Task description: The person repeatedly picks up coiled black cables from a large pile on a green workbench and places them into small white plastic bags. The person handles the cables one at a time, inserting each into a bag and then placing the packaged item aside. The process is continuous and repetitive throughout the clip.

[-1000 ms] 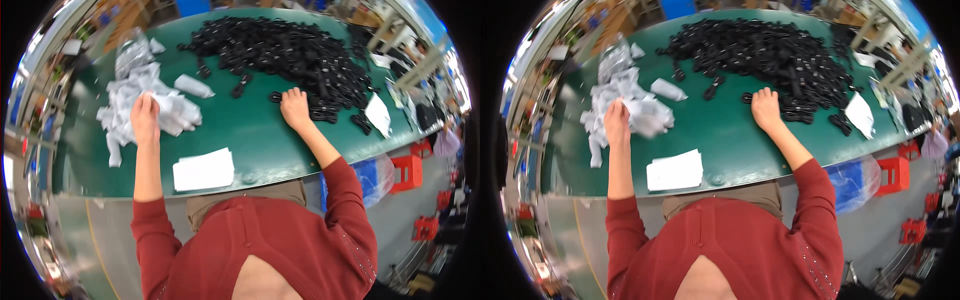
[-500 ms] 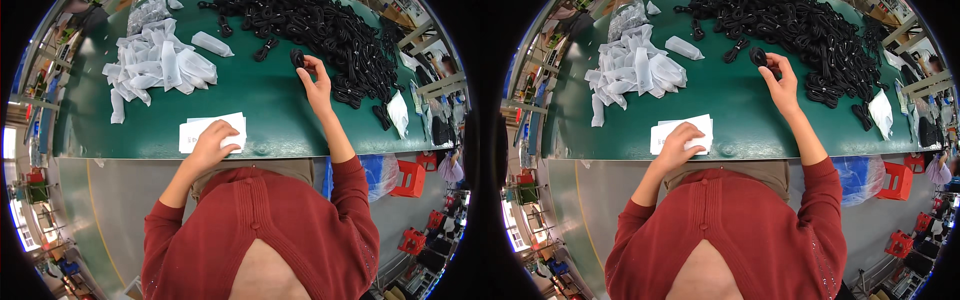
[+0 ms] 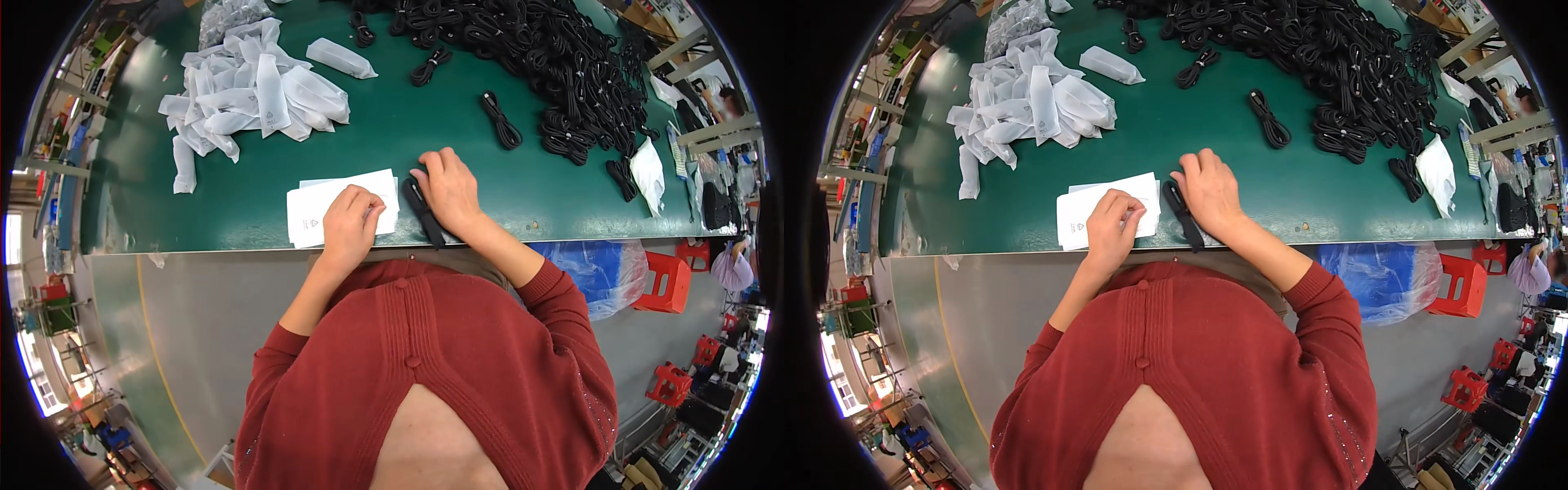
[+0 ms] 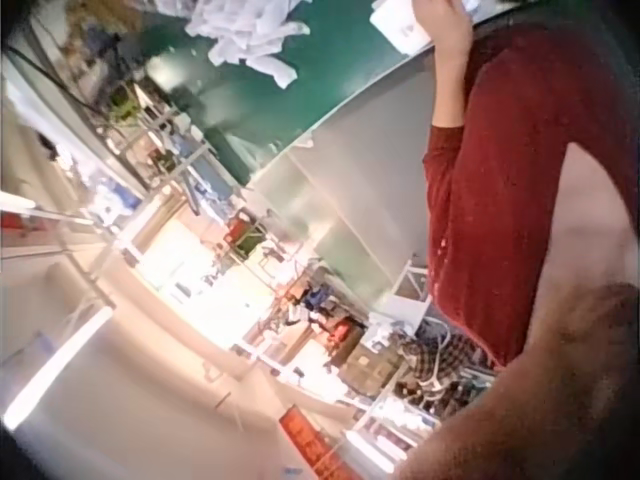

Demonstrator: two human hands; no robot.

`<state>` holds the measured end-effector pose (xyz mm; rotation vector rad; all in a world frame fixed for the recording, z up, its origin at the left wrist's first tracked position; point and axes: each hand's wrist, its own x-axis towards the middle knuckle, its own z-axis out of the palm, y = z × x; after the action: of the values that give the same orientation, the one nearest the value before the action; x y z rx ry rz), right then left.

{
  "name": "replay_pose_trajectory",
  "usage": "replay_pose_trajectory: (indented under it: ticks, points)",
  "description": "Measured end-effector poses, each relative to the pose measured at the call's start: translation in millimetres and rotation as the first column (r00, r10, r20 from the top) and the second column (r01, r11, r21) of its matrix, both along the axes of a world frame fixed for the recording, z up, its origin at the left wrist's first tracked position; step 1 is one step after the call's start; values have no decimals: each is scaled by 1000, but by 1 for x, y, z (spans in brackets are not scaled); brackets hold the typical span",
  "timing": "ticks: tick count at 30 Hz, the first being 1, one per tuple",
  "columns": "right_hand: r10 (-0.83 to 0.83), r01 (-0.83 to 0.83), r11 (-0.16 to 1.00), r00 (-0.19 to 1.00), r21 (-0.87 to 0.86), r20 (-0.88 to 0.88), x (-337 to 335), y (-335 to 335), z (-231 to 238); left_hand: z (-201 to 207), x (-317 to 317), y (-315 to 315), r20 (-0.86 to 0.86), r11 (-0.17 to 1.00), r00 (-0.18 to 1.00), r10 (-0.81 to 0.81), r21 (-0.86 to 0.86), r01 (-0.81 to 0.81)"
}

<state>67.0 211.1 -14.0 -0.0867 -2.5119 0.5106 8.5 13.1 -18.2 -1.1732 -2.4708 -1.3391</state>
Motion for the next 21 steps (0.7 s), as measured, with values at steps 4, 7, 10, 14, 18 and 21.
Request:
replay_pose_trajectory:
  ticks: [4, 7, 10, 14, 18, 21]
  points:
    - [65, -47, 996, 960, -74, 272, 32, -9, 47, 3, 2, -1, 71, 998, 997, 1, 60, -5]
    - [116, -113, 993, 934, -30, 337, 54, -15, 42, 6, 2, -4, 107, 999, 994, -12, 37, 8]
    - [146, -130, 989, 949, -75, 278, 59, -8, 30, 11, 1, -7, 205, 998, 979, -9, 69, -5]
    - [196, -110, 939, 950, -327, 242, 53, -1, 45, 9, -2, -8, 314, 995, 949, -22, 101, -11]
    - [247, -154, 940, 922, -304, 299, 53, -2, 53, 13, -5, -8, 361, 994, 932, -23, 104, -16]
    - [265, -223, 959, 921, -173, 286, 51, -3, 51, 15, -5, -9, 383, 992, 922, -54, 124, 6]
